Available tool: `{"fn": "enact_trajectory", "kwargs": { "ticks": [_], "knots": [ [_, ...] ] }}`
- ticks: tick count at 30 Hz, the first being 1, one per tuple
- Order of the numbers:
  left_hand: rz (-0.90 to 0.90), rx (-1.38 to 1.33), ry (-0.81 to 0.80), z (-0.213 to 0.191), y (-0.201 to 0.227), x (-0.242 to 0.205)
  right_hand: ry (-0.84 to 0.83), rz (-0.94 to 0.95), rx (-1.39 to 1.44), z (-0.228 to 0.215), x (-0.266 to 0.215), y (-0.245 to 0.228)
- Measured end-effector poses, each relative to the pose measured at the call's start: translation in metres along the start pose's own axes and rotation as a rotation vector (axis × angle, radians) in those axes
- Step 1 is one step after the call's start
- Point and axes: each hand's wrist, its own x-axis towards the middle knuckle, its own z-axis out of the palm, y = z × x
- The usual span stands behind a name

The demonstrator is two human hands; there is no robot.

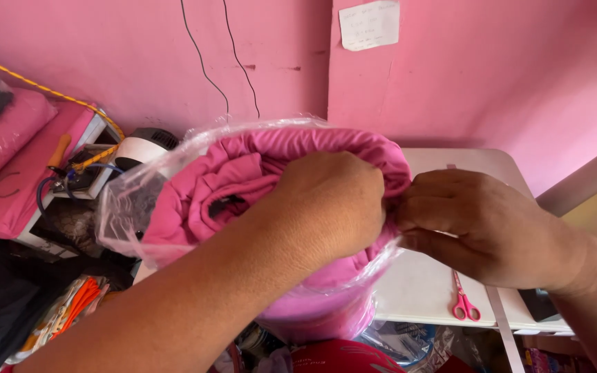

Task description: The person wraps a large pink cylindrical textile roll with clear plastic film, repeatedly circling and smoothing the film around the roll. The person rotates the roll and adjusts the film to secure it, then briefly opens the top to tuck the fabric inside before laying the roll flat again.

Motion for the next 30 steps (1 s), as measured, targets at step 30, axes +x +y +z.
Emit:
{"fn": "enact_trajectory", "kwargs": {
  "ticks": [30],
  "knots": [
    [-0.467,0.081,0.184,-0.035,-0.124,-0.082,0.306,0.340,-0.285,-0.008,0.003,0.060]
  ]
}}
